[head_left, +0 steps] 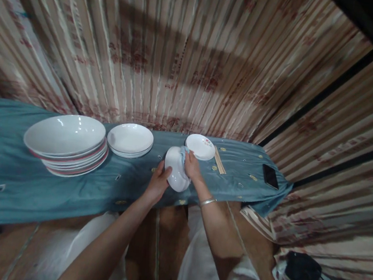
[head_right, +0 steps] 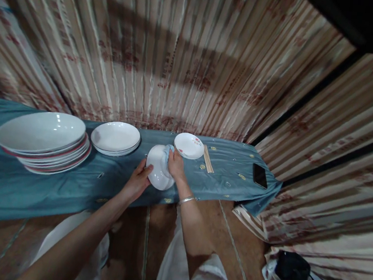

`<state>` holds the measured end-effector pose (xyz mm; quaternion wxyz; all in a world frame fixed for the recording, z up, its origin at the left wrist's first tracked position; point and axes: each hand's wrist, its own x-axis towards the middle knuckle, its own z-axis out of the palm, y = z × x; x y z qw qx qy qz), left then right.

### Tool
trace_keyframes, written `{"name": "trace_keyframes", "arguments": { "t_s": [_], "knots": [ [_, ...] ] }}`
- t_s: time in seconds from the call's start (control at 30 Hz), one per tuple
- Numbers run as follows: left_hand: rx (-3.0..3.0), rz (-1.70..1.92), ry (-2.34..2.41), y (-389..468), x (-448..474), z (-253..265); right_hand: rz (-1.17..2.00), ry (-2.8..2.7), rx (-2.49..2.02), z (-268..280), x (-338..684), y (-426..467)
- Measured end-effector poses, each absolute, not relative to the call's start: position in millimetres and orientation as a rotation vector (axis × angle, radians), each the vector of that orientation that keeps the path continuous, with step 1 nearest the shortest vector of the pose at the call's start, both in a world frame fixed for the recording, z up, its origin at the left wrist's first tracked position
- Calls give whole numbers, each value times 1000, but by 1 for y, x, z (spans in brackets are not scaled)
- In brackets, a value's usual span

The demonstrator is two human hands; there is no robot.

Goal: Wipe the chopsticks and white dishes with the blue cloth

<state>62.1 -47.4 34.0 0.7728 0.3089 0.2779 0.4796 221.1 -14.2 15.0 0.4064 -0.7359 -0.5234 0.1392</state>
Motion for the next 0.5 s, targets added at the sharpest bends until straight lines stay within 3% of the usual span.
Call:
{"name": "trace_keyframes", "arguments": {
  "t_s": [0.5],
  "knots": [
    [662, 1088, 633, -48, 64, 29, 353, -971, -2068, -23, 208, -72]
  ]
}}
